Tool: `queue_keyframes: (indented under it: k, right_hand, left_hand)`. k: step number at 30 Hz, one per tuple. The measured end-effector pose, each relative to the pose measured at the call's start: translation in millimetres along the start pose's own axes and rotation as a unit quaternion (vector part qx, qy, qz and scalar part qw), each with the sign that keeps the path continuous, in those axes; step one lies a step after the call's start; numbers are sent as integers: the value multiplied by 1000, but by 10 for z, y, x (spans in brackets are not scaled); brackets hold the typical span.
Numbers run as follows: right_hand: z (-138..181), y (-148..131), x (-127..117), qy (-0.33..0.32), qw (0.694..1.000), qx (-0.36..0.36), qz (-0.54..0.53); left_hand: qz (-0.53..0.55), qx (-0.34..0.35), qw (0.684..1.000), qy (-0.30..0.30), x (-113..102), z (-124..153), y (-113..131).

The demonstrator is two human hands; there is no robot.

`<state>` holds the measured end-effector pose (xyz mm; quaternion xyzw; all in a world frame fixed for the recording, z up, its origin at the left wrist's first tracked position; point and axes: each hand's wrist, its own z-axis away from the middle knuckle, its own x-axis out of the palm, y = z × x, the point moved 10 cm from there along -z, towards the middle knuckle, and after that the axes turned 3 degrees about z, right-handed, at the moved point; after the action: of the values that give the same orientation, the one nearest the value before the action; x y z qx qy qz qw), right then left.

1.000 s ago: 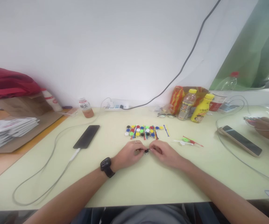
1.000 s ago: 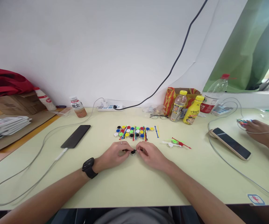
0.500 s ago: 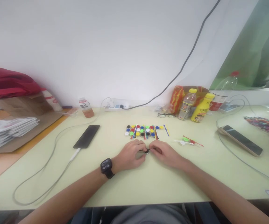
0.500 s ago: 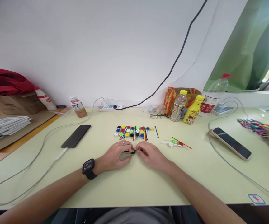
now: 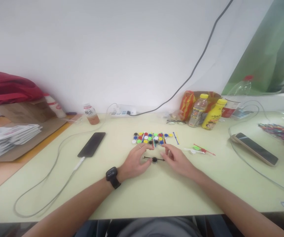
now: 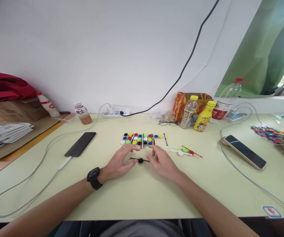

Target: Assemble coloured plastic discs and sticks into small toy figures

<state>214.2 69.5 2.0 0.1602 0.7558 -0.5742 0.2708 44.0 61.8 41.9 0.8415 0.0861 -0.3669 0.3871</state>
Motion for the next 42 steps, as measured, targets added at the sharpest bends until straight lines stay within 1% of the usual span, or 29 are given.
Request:
queue_keyframes:
  k: [1, 2, 3, 5, 6, 7, 8, 10, 12, 15, 18, 21, 23, 25, 27, 31, 36, 39, 40, 42]
  right_hand:
    - [8, 8, -33, 5, 1000, 13, -1]
    - [17, 6, -24, -14, 999, 24, -16]
    - [30, -12, 21, -52, 997, 29, -46]
    - [69, -95, 115, -138, 982, 23, -129]
    - [76, -136, 113, -157, 974, 16, -164]
    - [64, -155, 68, -152, 971, 11, -186]
    - [39, -148, -5, -128, 973, 9, -192]
    - [-9, -89, -141, -73, 983, 15, -167]
    - [-30, -53, -198, -48, 992, 12, -120]
    - [-14, -115, -151, -65, 997, -35, -34]
    - [34, -189, -65, -92, 989, -91, 65]
    - [54, -202, -56, -93, 977, -124, 145]
    - [46, -184, -87, -90, 973, -129, 170]
    - [30, -150, -123, -96, 972, -122, 175]
    - [15, -98, -150, -111, 973, -105, 172]
    - [9, 7, -198, -135, 973, -75, 173]
    - [60, -52, -275, -147, 972, -94, 155]
    - [84, -122, -294, -155, 971, -113, 141]
    - [82, -118, -294, -155, 972, -111, 140]
    - [55, -63, -315, -135, 975, -91, 149]
  left_hand:
    - [1, -2, 1000, 5, -10, 0, -12]
    - [2, -4, 1000, 10, -20, -1, -22]
    - [2, -6, 1000, 15, -33, -2, -29]
    - [3, -9, 1000, 25, -65, -5, -34]
    - [3, -11, 1000, 29, -81, -6, -34]
    - [4, -12, 999, 34, -96, -7, -32]
    - [5, -12, 999, 37, -106, -8, -29]
    - [9, -16, 999, 38, -111, -12, -27]
    - [18, -20, 999, 35, -102, -19, -27]
    - [40, -25, 998, 35, -96, -33, -30]
    - [57, -13, 998, 30, -93, -50, -25]
    - [55, 18, 998, -6, -40, -60, 12]
    - [44, 23, 998, -35, 3, -59, 22]
    - [30, 19, 998, -51, 20, -55, 24]
    - [18, 20, 998, -54, 15, -52, 38]
    - [6, 23, 1000, -11, -59, -55, 15]
    - [2, -15, 999, 35, -100, -58, -105]
    - [-2, -18, 999, 51, -127, -57, -61]
    - [-2, -13, 999, 51, -131, -57, -27]
    - [-1, -2, 999, 45, -127, -60, 37]
